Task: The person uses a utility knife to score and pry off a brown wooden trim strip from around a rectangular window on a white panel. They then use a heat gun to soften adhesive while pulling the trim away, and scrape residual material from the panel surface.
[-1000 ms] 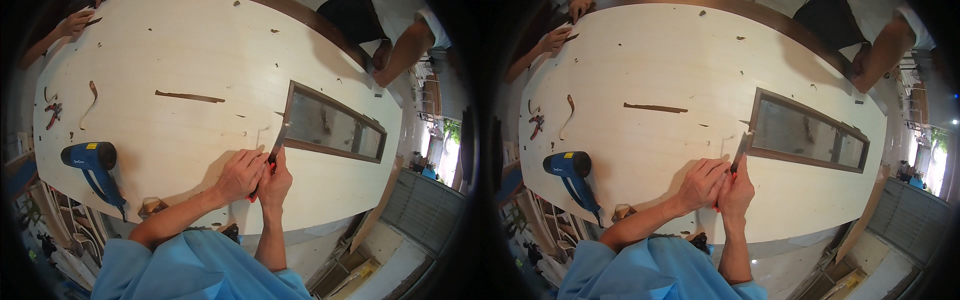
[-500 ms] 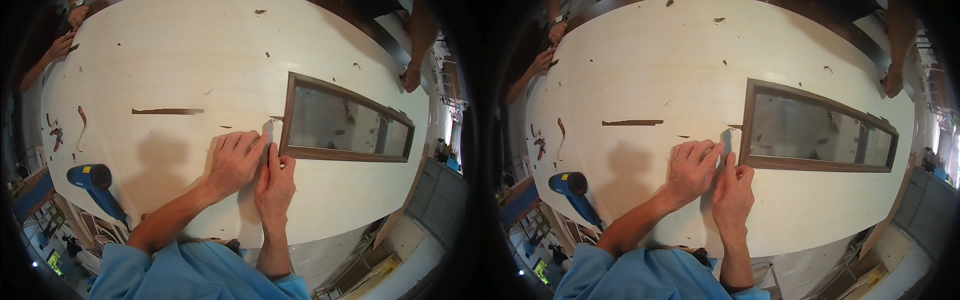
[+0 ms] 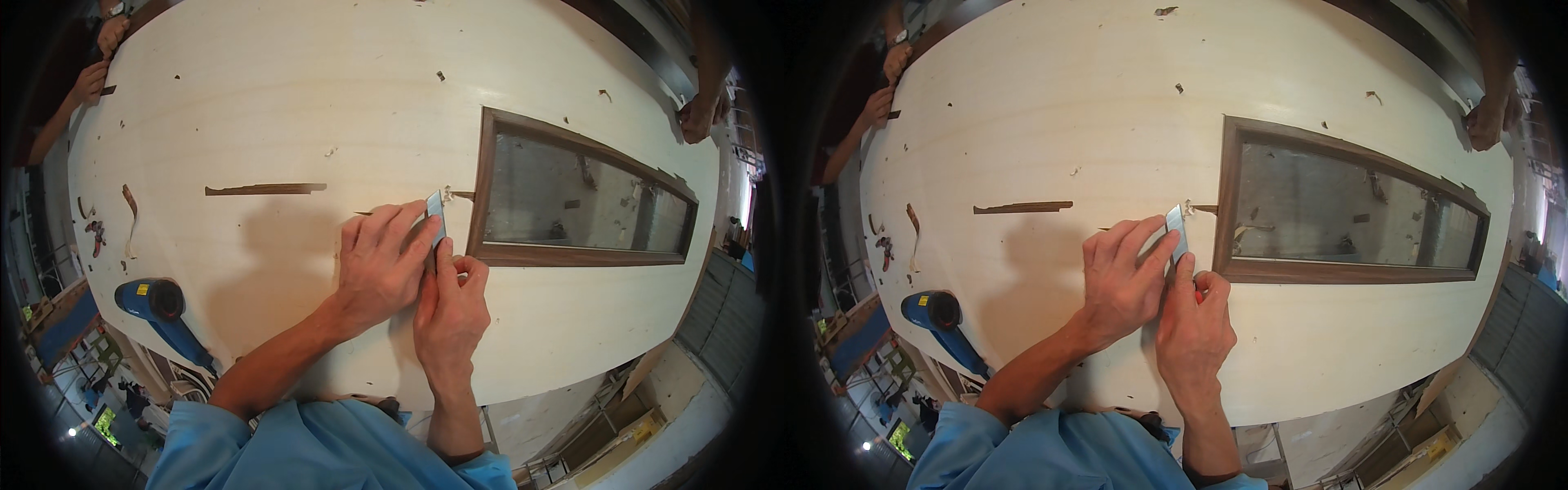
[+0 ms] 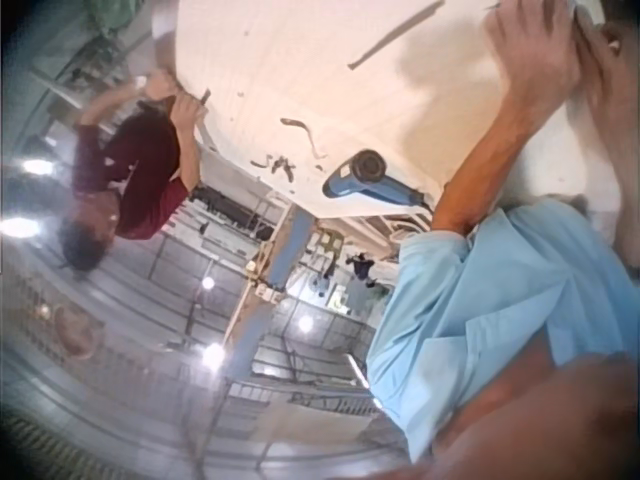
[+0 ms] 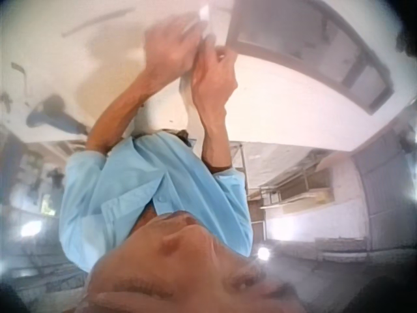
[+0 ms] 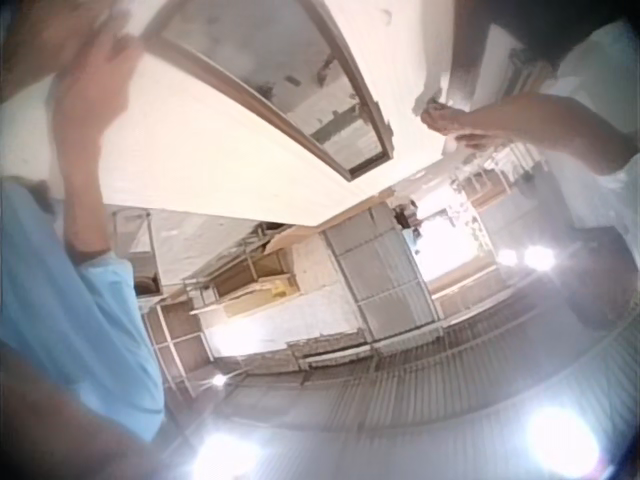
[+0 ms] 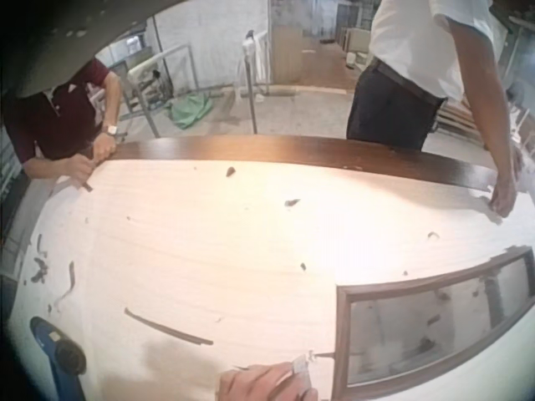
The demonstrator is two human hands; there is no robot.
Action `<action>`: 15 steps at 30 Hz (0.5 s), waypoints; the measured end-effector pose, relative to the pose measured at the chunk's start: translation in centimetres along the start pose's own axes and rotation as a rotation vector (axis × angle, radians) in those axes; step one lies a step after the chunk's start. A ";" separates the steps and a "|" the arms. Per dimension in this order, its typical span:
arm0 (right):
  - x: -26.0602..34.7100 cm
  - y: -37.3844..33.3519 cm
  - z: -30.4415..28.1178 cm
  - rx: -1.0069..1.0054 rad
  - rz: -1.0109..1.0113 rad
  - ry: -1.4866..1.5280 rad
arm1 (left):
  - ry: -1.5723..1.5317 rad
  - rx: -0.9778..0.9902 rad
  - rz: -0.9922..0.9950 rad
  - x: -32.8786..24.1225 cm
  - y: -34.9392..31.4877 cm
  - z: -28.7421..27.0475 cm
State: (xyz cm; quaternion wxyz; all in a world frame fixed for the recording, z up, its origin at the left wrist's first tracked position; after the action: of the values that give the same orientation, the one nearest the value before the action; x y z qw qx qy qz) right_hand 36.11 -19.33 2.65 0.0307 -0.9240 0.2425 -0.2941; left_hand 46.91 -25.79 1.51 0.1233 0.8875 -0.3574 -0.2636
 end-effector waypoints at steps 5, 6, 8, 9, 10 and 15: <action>-3.0 -3.9 -1.5 0.113 0.363 0.820 | -0.061 0.024 0.044 2.6 1.4 0.5; -3.6 -5.2 -1.7 0.166 0.459 1.140 | -0.047 0.115 0.101 2.7 2.0 1.1; -5.1 -7.6 -2.8 0.185 0.660 1.401 | -0.070 0.267 0.153 2.5 3.2 1.9; -5.8 -8.2 -3.3 0.152 0.709 1.352 | -0.049 0.340 0.224 2.0 3.7 1.8; -6.1 -8.4 -4.0 0.134 0.664 1.318 | -0.117 0.365 0.349 1.0 3.8 1.1; -4.9 -4.7 -5.3 0.114 0.304 0.334 | -0.760 0.574 0.357 -2.0 0.3 -4.0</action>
State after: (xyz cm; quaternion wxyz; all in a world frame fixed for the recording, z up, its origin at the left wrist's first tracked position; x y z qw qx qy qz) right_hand 31.72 -12.43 5.40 0.0863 -0.8120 0.3636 -0.4483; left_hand 47.75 -24.47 5.76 -0.2210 0.6520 -0.5811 -0.4339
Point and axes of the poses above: each hand's wrist, its own y-axis towards the middle knuckle, its own z-axis out of the palm, x = y × z, the point moved 5 cm from there along y, towards the middle knuckle, and after that the axes turned 11 degrees about z, right-handed, at the moved point
